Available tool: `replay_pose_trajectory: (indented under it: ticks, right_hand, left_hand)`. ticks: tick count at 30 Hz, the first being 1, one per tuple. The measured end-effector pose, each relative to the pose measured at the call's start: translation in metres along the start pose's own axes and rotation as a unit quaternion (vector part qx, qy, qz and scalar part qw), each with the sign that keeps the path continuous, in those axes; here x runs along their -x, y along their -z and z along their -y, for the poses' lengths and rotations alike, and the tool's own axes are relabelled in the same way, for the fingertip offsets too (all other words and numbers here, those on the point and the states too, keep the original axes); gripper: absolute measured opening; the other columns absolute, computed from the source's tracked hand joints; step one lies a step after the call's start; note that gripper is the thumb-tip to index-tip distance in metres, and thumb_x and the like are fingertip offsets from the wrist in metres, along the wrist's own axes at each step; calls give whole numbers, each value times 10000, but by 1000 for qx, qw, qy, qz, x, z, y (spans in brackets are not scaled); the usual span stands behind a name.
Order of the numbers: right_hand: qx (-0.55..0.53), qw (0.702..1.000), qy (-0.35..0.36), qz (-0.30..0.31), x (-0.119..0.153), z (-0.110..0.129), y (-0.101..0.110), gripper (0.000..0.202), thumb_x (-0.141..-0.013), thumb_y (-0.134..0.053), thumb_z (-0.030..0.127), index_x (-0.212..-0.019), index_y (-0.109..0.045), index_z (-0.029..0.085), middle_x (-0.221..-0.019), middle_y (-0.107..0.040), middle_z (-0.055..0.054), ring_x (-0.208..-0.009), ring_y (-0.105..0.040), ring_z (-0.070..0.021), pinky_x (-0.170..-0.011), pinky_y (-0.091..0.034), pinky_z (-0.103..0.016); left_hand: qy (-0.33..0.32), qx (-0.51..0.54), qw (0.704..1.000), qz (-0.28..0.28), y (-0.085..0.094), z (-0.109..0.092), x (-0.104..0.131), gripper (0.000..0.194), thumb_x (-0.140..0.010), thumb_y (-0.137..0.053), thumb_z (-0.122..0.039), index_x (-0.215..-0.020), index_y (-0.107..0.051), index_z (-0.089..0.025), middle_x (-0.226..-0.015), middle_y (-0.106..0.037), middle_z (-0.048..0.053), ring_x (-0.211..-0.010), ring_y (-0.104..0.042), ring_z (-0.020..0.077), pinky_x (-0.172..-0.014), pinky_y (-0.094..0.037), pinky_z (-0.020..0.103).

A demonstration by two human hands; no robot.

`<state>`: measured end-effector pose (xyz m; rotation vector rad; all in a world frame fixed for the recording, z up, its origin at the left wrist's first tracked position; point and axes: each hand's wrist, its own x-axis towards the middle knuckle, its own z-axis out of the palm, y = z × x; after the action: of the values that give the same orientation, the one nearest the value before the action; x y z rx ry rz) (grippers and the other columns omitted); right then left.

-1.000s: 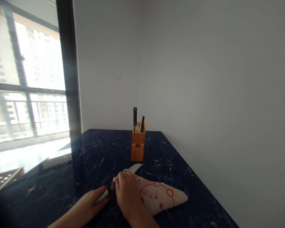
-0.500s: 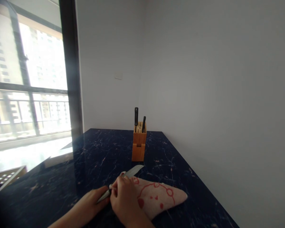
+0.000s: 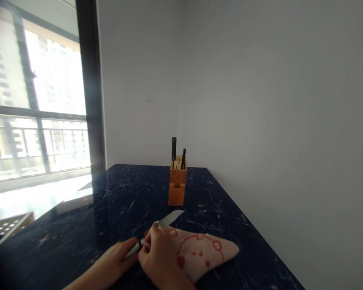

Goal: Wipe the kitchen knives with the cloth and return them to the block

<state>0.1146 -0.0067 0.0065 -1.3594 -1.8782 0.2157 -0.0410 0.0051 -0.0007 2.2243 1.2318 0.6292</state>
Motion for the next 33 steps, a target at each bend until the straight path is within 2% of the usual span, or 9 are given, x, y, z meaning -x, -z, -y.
replay_pose_trajectory:
  ticks: [7, 17, 21, 25, 30, 33]
  right_hand:
    - [-8, 999, 34, -8, 0, 1, 3, 141, -682, -477, 49, -722, -506, 181, -767, -572, -23, -792, -524, -169, -756, -370, -304]
    - [-5, 1000, 3, -3, 0, 2, 1, 161, -643, -478, 31, -705, -496, 179, -749, -570, -24, -758, -526, -167, -747, -383, -306]
    - [-13, 1000, 5, -8, 0, 3, 4, 151, -649, -473, 40, -705, -487, 179, -736, -558, -16, -737, -519, -158, -706, -384, -289]
    - [-18, 1000, 13, -10, 0, 1, 2, 157, -652, -470, 39, -718, -497, 179, -738, -563, -13, -744, -516, -160, -731, -381, -302]
    - [-5, 1000, 11, -5, 2, -4, -3, 193, -604, -479, 11, -693, -494, 182, -736, -563, -15, -754, -520, -167, -728, -388, -302]
    - [-8, 1000, 16, -5, 2, -3, -2, 194, -623, -478, 14, -715, -504, 183, -772, -570, -25, -776, -528, -171, -715, -398, -294]
  left_hand:
    - [-25, 26, 999, 7, 4, -5, 1, 179, -848, -440, -325, -914, -575, -227, -877, -675, -31, -779, -610, 122, -675, -390, 157]
    - [-11, 14, 1000, 4, 1, -2, 0, 172, -837, -458, -338, -844, -577, -214, -825, -676, -31, -739, -610, 119, -645, -387, 155]
    - [-12, 27, 1000, 6, 3, -5, 0, 166, -844, -445, -323, -861, -570, -214, -833, -674, -30, -743, -604, 115, -652, -391, 151]
    - [-25, 31, 999, 11, 3, -6, 0, 182, -848, -440, -345, -891, -568, -224, -863, -672, -31, -773, -603, 120, -679, -390, 154]
    - [-4, 7, 1000, 0, 0, 1, -1, 191, -842, -441, -347, -810, -566, -205, -798, -666, -24, -722, -599, 123, -638, -388, 163]
    - [0, 6, 1000, 0, 0, 2, -1, 182, -843, -436, -334, -828, -566, -208, -804, -667, -23, -725, -600, 122, -642, -389, 164]
